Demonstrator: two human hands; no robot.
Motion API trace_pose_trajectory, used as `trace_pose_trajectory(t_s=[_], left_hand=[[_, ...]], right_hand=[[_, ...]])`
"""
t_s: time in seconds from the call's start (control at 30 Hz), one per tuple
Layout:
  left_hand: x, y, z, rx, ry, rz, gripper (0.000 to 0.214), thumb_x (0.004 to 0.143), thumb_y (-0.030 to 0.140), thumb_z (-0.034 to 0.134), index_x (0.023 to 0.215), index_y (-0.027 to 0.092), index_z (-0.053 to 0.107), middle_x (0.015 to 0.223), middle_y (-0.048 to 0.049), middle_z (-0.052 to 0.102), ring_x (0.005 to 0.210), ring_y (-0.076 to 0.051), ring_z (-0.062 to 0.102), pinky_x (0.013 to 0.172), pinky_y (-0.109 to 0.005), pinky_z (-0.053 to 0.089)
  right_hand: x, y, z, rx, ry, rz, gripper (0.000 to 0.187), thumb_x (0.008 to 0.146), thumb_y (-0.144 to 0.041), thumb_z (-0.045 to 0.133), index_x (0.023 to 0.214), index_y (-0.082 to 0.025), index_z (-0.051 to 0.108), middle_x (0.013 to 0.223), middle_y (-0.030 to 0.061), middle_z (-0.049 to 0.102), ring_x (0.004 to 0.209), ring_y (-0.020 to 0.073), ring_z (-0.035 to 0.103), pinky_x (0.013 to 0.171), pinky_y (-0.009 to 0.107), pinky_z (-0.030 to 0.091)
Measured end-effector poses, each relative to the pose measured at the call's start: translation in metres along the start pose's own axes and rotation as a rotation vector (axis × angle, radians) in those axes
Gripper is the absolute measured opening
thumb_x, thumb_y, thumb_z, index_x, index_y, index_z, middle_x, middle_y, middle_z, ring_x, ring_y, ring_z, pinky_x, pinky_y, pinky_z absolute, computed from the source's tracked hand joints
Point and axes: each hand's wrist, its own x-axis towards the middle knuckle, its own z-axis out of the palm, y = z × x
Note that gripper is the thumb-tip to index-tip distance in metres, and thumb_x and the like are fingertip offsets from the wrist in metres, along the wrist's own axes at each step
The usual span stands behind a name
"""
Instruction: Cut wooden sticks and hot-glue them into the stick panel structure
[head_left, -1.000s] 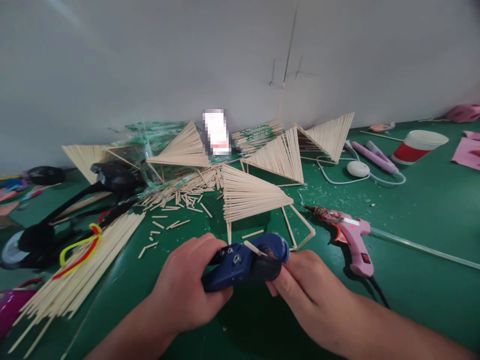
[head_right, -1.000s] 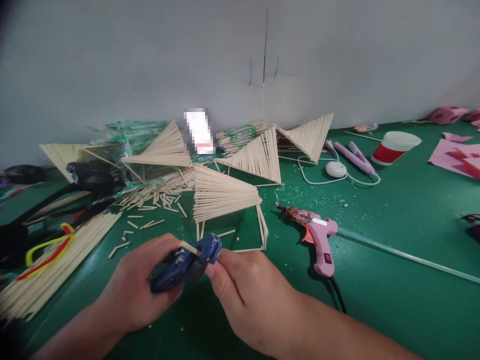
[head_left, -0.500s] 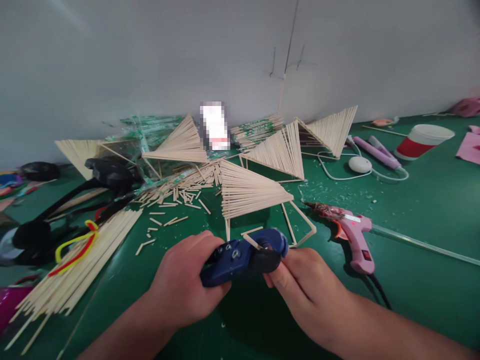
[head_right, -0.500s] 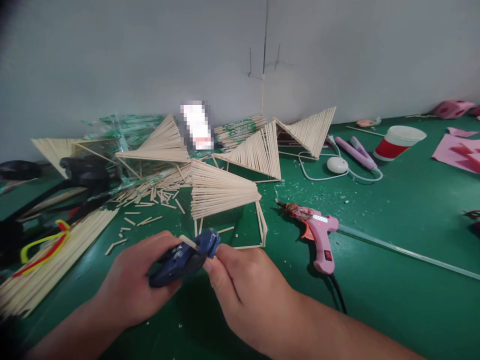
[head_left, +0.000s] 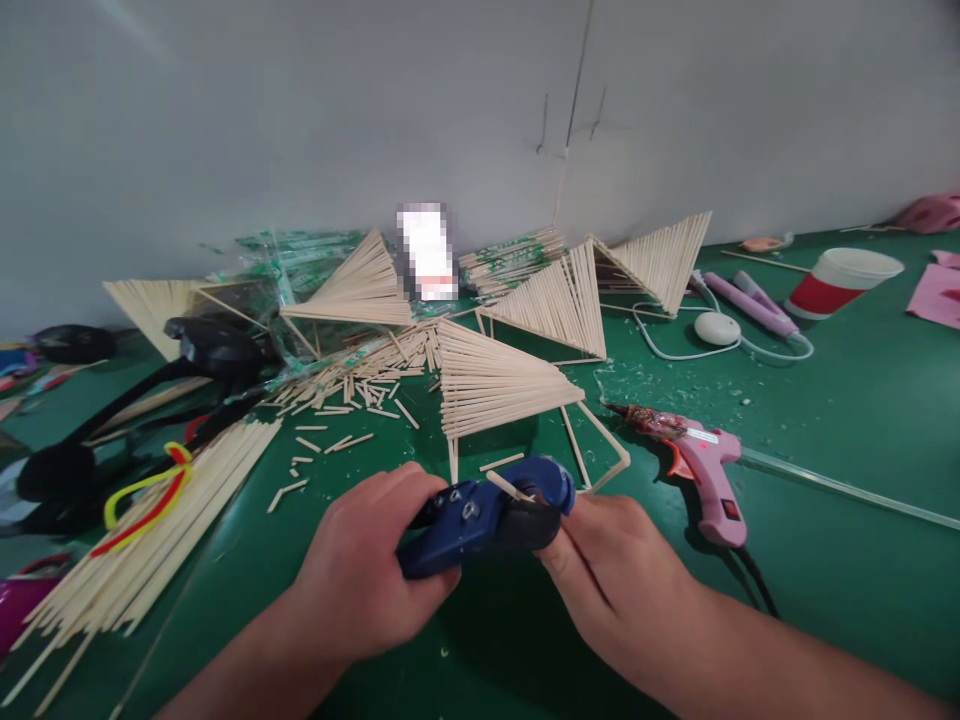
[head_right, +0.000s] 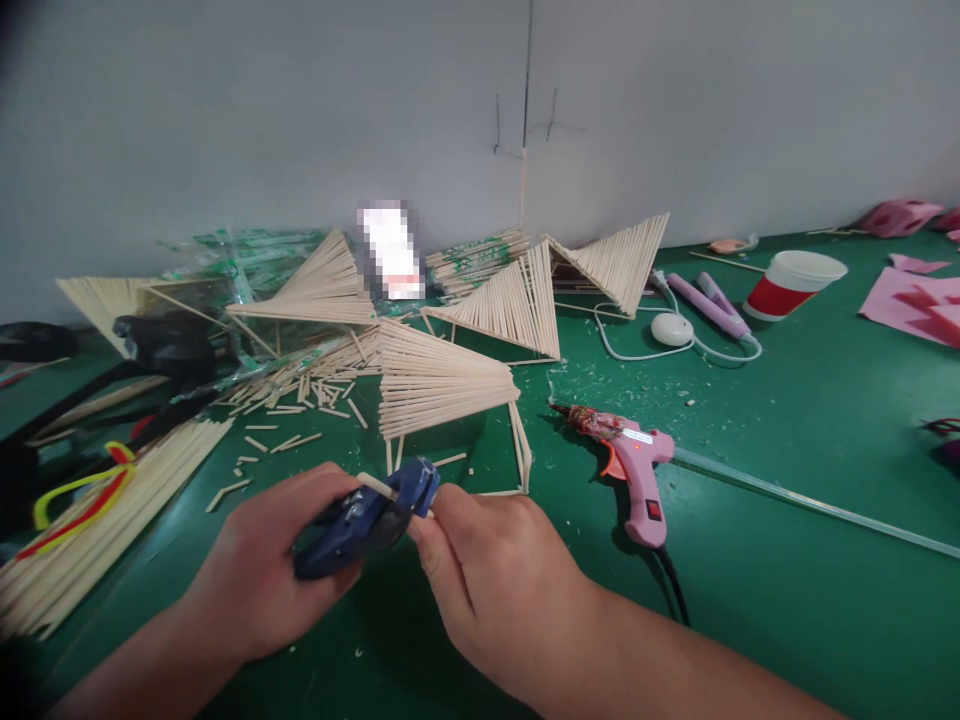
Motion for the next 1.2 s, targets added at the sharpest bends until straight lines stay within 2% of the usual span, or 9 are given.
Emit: trace_pose_trajectory(t_s=[0.17,0.27,0.33,0.47,0.57,0.67,0.83,1.07,1.2], left_hand=[[-0.001,0.002,-0.002,0.037,0.0,0.022,0.009,0.067,0.019,0.056,0.075,0.021,0.053,0.065,0.0026,0.05,0.057,-0.013,0.048,0.052,-0.025,0.036],[-0.001,0.0,-0.002,0.058,-0.007,0.017,0.008,0.068,0.019,0.056,0.075,0.021,0.053,0.065,0.0025,0.05,0.057,-0.014,0.049,0.052,-0.025,0.036],[0.0,-0.002,-0.002,0.058,0.001,0.031,0.012,0.067,0.019,0.057,0.078,0.021,0.055,0.066,0.0018,0.052,0.059,-0.014,0.049,0.053,-0.026,0.036],[0.002,-0.008,0.0,0.038,0.028,0.074,0.019,0.064,0.021,0.058,0.083,0.021,0.057,0.069,0.0004,0.056,0.062,-0.015,0.051,0.056,-0.028,0.038],[0.001,-0.01,0.0,0.009,0.032,0.101,0.022,0.065,0.021,0.058,0.087,0.02,0.057,0.072,-0.0005,0.058,0.063,-0.015,0.051,0.057,-0.028,0.038],[0.0,-0.01,-0.001,-0.027,0.031,0.122,0.023,0.068,0.022,0.059,0.092,0.021,0.055,0.076,-0.0016,0.06,0.066,-0.016,0.053,0.059,-0.03,0.04],[-0.001,-0.011,0.001,-0.031,0.033,0.136,0.028,0.068,0.022,0.06,0.095,0.022,0.053,0.079,-0.0019,0.06,0.068,-0.018,0.053,0.06,-0.031,0.041],[0.001,-0.011,0.002,-0.019,0.034,0.134,0.027,0.067,0.021,0.062,0.093,0.021,0.053,0.078,-0.0014,0.059,0.067,-0.017,0.052,0.059,-0.03,0.04],[0.002,-0.007,0.001,-0.023,0.021,0.127,0.016,0.068,0.019,0.058,0.083,0.021,0.052,0.069,0.0004,0.053,0.061,-0.015,0.048,0.055,-0.028,0.036]], right_hand=[[0.0,0.0,0.002,0.036,0.009,0.033,0.031,0.097,-0.025,0.038,0.066,-0.021,0.04,0.054,-0.0066,0.038,0.046,0.0081,0.033,0.045,0.022,0.026],[0.0,-0.001,0.001,0.132,-0.035,0.085,0.031,0.097,-0.027,0.037,0.067,-0.02,0.045,0.055,-0.006,0.04,0.048,0.0082,0.036,0.047,0.022,0.027],[0.002,-0.002,-0.002,0.303,-0.137,0.154,0.033,0.098,-0.031,0.036,0.071,-0.019,0.051,0.056,-0.0061,0.04,0.049,0.0083,0.037,0.047,0.021,0.028],[0.008,-0.006,-0.014,0.805,-0.439,0.363,0.046,0.101,-0.047,0.03,0.084,-0.017,0.06,0.056,-0.0049,0.042,0.05,0.0086,0.038,0.045,0.02,0.029],[0.011,-0.007,-0.02,0.933,-0.567,0.388,0.052,0.099,-0.055,0.032,0.082,-0.015,0.061,0.054,-0.0056,0.039,0.047,0.0077,0.033,0.044,0.02,0.026],[0.009,-0.007,-0.02,0.784,-0.507,0.293,0.054,0.098,-0.056,0.032,0.069,-0.016,0.055,0.054,-0.0062,0.036,0.047,0.0065,0.033,0.044,0.02,0.026],[0.005,-0.006,-0.013,0.445,-0.287,0.067,0.033,0.1,-0.029,0.035,0.072,-0.019,0.048,0.061,-0.0061,0.042,0.051,0.0059,0.036,0.049,0.018,0.031],[0.003,-0.003,-0.008,0.345,-0.22,0.052,0.027,0.097,-0.024,0.039,0.071,-0.021,0.041,0.06,-0.0072,0.035,0.051,0.0071,0.032,0.048,0.02,0.03],[0.002,-0.003,-0.007,0.303,-0.186,0.051,0.028,0.097,-0.024,0.038,0.071,-0.019,0.047,0.058,-0.0073,0.037,0.049,0.0065,0.034,0.047,0.019,0.03]])
